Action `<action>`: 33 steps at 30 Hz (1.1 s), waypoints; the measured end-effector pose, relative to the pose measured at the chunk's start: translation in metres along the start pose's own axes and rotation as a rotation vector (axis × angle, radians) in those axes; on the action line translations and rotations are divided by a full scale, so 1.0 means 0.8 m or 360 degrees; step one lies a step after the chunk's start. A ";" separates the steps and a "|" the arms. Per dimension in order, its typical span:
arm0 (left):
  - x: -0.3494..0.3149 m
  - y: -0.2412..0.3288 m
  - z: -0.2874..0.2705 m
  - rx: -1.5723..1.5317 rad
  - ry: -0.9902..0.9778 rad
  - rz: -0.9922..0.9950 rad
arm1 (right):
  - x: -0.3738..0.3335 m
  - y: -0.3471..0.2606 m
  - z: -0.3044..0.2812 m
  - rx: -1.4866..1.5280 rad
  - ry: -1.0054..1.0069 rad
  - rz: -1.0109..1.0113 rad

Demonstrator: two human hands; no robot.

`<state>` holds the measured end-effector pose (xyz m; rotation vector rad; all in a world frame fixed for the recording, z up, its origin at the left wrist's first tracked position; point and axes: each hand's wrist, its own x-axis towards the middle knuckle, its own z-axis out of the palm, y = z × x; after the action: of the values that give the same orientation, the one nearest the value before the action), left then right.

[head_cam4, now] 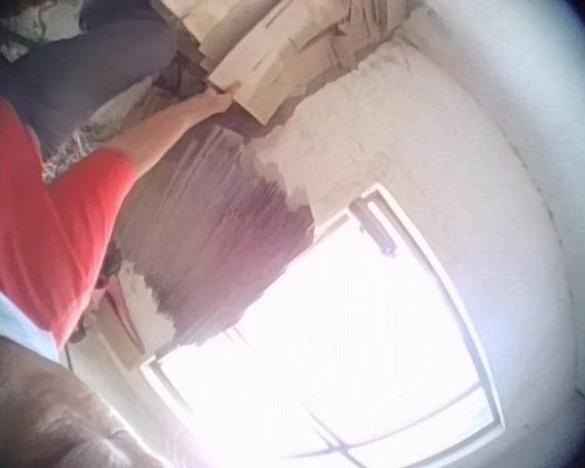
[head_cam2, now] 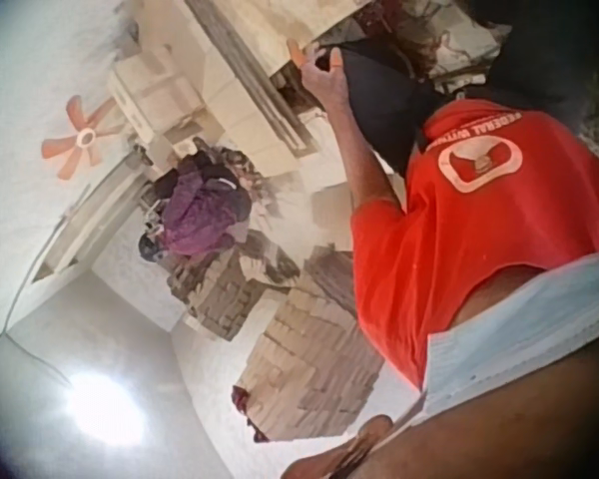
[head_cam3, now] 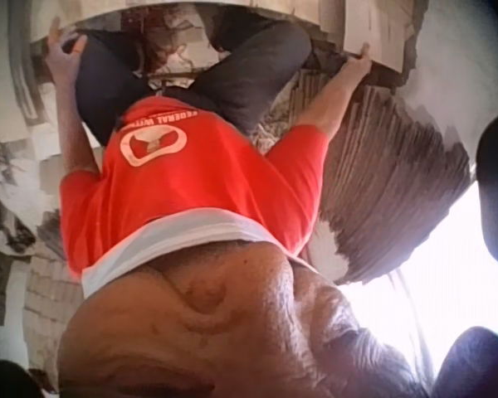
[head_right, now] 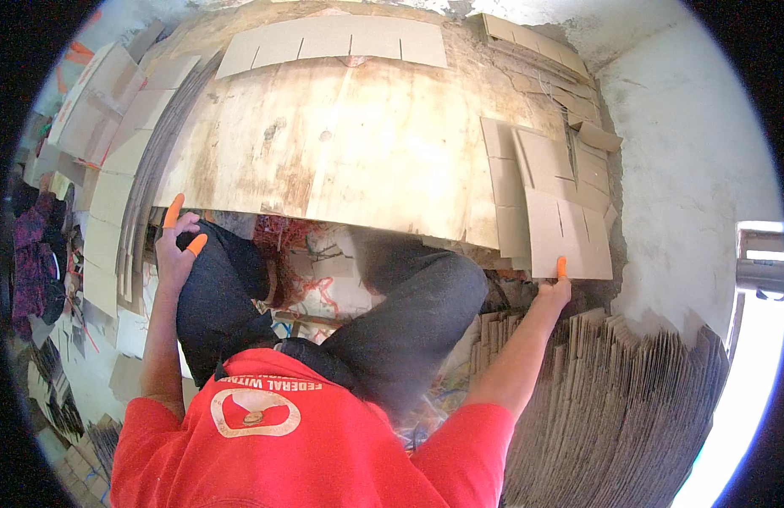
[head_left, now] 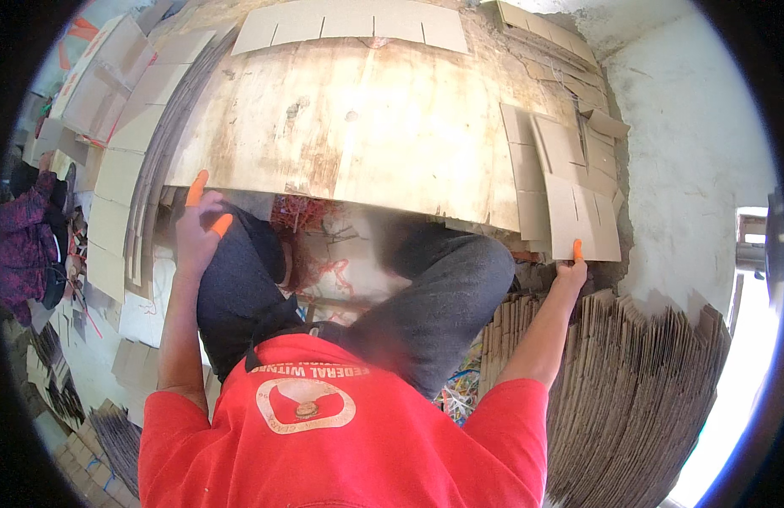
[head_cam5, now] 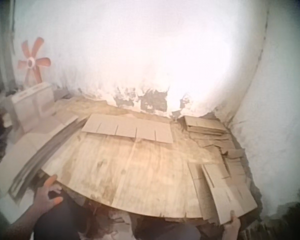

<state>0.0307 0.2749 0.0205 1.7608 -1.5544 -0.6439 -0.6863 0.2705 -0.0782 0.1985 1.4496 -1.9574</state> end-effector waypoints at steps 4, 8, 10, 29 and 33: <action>0.000 0.000 0.003 0.0035 -0.0025 -0.0003 | -0.077 0.015 0.043 0.0081 -0.0033 -0.0156; 0.001 -0.020 0.007 0.0168 0.0007 0.0164 | -0.098 0.052 0.047 -0.0079 -0.0083 -0.0002; -0.002 -0.019 -0.006 -0.0037 0.0037 0.0137 | -0.102 0.047 0.035 -0.0395 -0.0201 0.0136; -0.021 -0.100 -0.252 0.0007 0.1124 0.0190 | -0.352 0.068 0.281 -0.2063 -0.1371 -0.1327; -0.025 -0.134 -0.281 0.0161 0.1174 0.0147 | -0.317 0.109 0.276 -0.2283 -0.1664 -0.1814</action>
<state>0.2649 0.3382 0.0800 1.7072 -1.1425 0.1415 -0.3841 0.1700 0.0601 -2.2194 1.7993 -0.6953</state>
